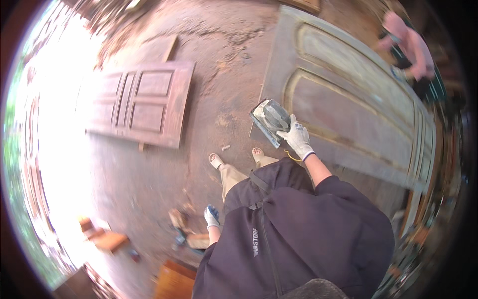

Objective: The person uses an electric sander to smooth the surface of a wooden door. They move the sander across the flat panels and along the raised edges, then flip the door to sand the other side.

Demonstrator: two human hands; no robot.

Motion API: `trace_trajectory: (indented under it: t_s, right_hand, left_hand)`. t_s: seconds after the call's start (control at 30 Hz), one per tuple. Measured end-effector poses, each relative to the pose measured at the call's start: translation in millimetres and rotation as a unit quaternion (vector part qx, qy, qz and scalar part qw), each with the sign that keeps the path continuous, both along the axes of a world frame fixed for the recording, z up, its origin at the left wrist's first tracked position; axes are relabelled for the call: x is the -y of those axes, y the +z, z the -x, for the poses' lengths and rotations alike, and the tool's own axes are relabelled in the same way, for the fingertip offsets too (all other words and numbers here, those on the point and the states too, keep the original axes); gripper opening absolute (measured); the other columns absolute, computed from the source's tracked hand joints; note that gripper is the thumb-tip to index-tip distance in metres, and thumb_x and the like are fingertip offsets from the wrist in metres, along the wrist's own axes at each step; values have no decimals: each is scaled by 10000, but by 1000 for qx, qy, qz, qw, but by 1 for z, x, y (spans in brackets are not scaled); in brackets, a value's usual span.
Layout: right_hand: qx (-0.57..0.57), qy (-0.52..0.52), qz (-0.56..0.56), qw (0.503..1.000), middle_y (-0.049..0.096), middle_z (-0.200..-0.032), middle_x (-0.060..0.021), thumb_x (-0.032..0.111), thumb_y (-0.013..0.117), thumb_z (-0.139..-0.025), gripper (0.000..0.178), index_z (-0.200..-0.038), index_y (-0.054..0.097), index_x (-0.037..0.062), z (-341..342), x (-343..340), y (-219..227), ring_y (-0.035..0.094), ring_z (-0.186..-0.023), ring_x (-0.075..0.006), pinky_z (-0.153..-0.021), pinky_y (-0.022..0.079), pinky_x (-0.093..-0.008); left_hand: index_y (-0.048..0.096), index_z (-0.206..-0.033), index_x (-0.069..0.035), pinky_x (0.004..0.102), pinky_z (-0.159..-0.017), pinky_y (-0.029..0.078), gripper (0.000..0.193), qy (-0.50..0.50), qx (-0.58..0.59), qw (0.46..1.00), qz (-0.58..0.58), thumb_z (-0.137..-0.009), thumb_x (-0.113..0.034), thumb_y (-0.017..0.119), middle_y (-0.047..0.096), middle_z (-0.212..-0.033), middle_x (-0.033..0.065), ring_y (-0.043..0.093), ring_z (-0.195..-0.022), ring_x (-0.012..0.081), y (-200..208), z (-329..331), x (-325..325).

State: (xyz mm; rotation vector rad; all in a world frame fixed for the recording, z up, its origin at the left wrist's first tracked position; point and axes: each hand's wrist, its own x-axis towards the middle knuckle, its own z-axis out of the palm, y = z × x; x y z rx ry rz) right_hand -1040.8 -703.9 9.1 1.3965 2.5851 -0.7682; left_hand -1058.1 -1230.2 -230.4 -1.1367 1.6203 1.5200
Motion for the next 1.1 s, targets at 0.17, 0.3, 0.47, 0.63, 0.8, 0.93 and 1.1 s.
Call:
trace_trajectory:
  t_s: [0.17, 0.3, 0.47, 0.63, 0.8, 0.93, 1.1]
  right_hand:
    - [-48, -141, -27, 988, 688, -986, -243, 397, 759, -752, 663, -1201, 449, 19, 42, 56, 11, 667, -922, -425, -804, 529, -498]
    - [-54, -303, -70, 949, 663, -1040, -283, 420, 739, -762, 698, -1210, 431, -17, 15, 93, 13, 644, -993, -441, -858, 516, -491]
    - [-73, -379, -68, 920, 638, -1110, -305, 402, 719, -779, 755, -1280, 393, -60, 32, 110, 12, 627, -1046, -441, -909, 503, -475]
    - [-99, -408, -23, 907, 644, -1053, -323, 332, 708, -803, 589, -1166, 418, -30, 25, 110, 6, 635, -1022, -449, -869, 515, -495]
    - [-112, -400, -2, 910, 651, -1014, -323, 389, 701, -809, 650, -1200, 411, -43, 10, 90, 1, 645, -959, -469, -836, 521, -506]
    - [-151, -402, -4, 903, 659, -990, -315, 395, 702, -806, 649, -1190, 412, -41, 14, 92, 7, 655, -938, -458, -816, 528, -504]
    - [-184, -461, 84, 864, 633, -1127, -311, 483, 667, -809, 737, -1249, 467, -72, -16, 103, 9, 626, -1067, -429, -907, 509, -466]
  left_hand:
    - [628, -896, -138, 342, -527, 446, 267, -367, 35, 929, 12, -952, -368, 505, 593, -731, 39, 548, -586, 165, -39, 217, 51]
    - [602, -758, -106, 329, -483, 417, 296, -555, -40, 831, 8, -941, -315, 503, 553, -619, 22, 508, -515, 155, -26, 291, -5]
    - [664, -1089, 3, 295, -658, 490, 346, -607, -209, 765, 43, -931, -295, 589, 658, -859, 33, 585, -728, 122, -18, 444, -103]
    - [609, -1148, -138, 258, -646, 483, 278, -593, -111, 781, -158, -957, -338, 589, 637, -909, 13, 607, -758, 122, 15, 398, -275]
    - [573, -1258, -159, 374, -800, 505, 393, -559, 29, 779, -283, -938, -385, 605, 658, -1043, 60, 631, -903, 198, 72, 261, -383]
    - [528, -1309, -67, 415, -883, 495, 476, -666, -243, 682, -182, -941, -355, 620, 609, -1189, 140, 602, -1031, 289, 89, 212, -398]
    - [388, -1450, -35, 422, -1035, 412, 683, -678, -469, 525, -211, -895, -302, 684, 433, -1395, 218, 477, -1247, 353, 207, 135, -427]
